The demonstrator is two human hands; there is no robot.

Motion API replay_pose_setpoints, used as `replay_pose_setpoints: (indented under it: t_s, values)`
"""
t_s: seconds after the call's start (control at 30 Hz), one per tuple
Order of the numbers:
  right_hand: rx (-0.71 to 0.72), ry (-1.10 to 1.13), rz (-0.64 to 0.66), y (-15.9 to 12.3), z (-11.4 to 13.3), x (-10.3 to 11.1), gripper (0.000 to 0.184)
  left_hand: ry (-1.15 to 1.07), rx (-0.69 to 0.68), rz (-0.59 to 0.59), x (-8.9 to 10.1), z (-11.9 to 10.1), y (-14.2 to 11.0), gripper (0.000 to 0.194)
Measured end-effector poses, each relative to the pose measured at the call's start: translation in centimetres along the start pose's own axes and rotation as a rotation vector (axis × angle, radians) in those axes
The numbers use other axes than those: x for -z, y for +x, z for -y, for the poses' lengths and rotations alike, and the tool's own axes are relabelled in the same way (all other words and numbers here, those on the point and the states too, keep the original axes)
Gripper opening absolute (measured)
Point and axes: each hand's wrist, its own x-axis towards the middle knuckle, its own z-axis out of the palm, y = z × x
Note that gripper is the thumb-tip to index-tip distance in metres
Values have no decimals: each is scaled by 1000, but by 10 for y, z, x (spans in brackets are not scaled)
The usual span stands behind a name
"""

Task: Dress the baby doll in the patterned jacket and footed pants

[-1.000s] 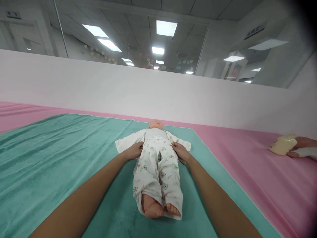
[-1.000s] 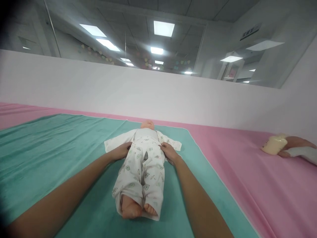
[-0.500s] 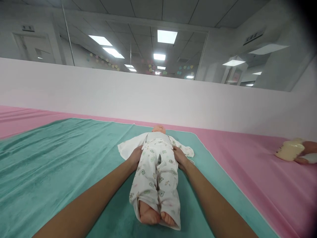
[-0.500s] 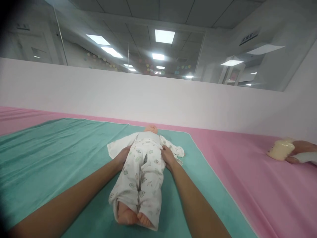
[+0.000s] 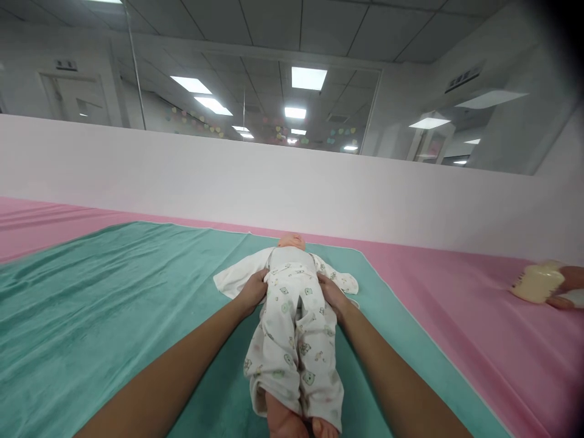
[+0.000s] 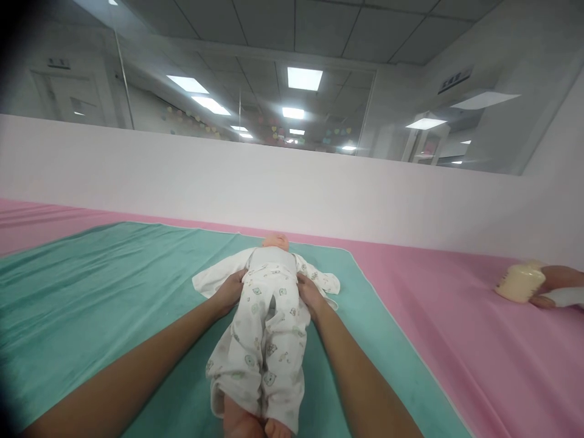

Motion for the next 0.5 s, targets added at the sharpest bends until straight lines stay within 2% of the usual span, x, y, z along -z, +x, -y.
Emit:
replay_pose_setpoints:
  t_s: [0.1,0.17,0.23,0.4,0.5]
  values:
    - [36,-23,-46,2,-3,0,41,207,-144,128,6,-8,-1,37]
    - [38,-48,-83,2,-2,-1,40,306,-184,217,7,-14,-3,44]
    - [48,-97,-111,1,1,-3,40,361,-190,254,7,-19,-6,45]
    - [84,-193,-116,-7,15,-8,38,277,-150,176,-1,-25,-18,43]
    - [80,-90,-60,-12,15,-12,40,154,-103,90,-3,-26,-19,45]
